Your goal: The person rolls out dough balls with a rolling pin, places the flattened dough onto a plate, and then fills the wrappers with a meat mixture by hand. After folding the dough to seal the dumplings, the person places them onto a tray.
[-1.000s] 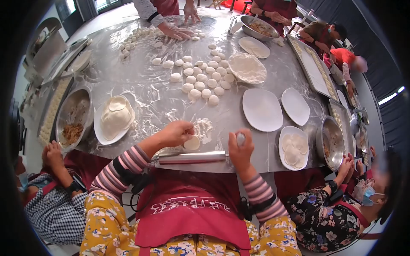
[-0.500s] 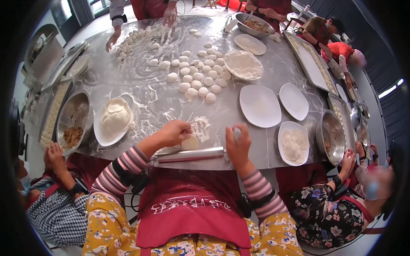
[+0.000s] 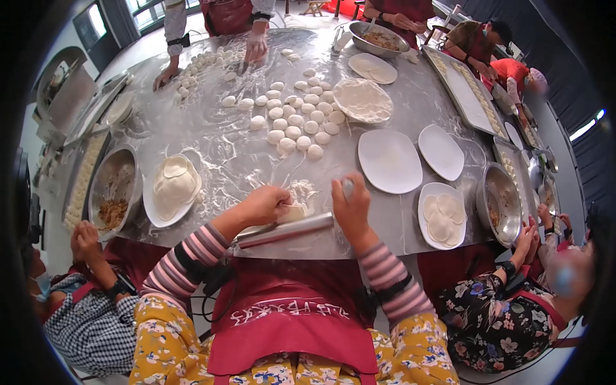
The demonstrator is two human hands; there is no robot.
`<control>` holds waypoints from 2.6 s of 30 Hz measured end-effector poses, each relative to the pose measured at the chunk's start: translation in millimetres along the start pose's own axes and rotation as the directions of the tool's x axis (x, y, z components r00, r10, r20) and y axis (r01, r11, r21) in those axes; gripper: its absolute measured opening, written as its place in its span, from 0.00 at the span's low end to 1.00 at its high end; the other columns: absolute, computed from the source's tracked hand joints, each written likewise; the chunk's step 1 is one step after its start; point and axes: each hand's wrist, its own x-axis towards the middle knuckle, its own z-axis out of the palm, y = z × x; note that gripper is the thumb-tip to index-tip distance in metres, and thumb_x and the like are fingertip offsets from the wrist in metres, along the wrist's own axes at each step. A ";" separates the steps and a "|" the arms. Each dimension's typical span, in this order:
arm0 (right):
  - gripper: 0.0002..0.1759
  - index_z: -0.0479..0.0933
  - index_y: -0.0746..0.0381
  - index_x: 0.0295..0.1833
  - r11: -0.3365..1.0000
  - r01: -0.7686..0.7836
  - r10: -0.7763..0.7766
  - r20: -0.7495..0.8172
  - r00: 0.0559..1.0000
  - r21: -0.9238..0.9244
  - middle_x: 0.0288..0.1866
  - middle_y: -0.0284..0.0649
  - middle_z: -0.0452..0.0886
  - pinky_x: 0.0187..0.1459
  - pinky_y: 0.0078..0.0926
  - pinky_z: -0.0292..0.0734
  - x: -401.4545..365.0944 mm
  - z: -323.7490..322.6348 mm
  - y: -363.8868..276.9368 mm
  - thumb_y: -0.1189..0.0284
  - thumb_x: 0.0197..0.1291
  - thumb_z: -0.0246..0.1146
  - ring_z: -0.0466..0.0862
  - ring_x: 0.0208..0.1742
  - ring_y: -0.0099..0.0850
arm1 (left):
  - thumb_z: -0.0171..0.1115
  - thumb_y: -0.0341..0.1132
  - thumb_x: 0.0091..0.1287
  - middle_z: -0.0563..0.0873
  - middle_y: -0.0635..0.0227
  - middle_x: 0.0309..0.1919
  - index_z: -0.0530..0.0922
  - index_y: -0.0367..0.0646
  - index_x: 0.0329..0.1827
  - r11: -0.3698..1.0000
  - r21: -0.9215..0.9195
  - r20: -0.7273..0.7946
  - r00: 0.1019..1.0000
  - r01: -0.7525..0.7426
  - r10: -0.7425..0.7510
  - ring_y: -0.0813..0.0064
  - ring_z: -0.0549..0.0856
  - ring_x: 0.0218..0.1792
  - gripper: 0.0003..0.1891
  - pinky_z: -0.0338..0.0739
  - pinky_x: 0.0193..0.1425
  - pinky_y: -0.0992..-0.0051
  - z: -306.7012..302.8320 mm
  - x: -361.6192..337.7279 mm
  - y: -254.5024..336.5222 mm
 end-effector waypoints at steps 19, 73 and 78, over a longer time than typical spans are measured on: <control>0.11 0.71 0.63 0.41 0.995 -0.030 0.026 -0.048 0.998 -0.091 0.24 0.47 0.76 0.26 0.36 0.72 -39.3 -25.3 -8.0 0.77 0.59 0.67 0.80 0.23 0.45 | 0.62 0.31 0.61 0.85 0.54 0.30 0.80 0.35 0.39 0.966 -0.248 0.009 0.997 0.077 -0.077 0.62 0.85 0.33 0.08 0.78 0.40 0.66 1.1 -15.1 -10.1; 0.11 0.71 0.63 0.42 0.987 -0.136 0.142 -0.076 0.987 0.082 0.24 0.46 0.76 0.27 0.37 0.74 -4.4 3.7 -1.3 0.77 0.59 0.67 0.81 0.24 0.42 | 0.58 0.32 0.63 0.86 0.50 0.35 0.82 0.39 0.40 0.961 -0.259 -0.011 0.994 0.101 -0.108 0.50 0.85 0.41 0.08 0.78 0.45 0.61 6.6 -6.1 -7.4; 0.12 0.71 0.64 0.43 0.992 -0.064 0.068 -0.031 0.997 0.110 0.26 0.50 0.78 0.29 0.42 0.73 27.3 33.6 3.6 0.75 0.59 0.67 0.80 0.26 0.49 | 0.61 0.31 0.64 0.86 0.49 0.37 0.80 0.36 0.41 0.985 -0.127 -0.027 0.993 0.114 -0.119 0.55 0.86 0.39 0.08 0.78 0.45 0.64 6.7 2.3 1.2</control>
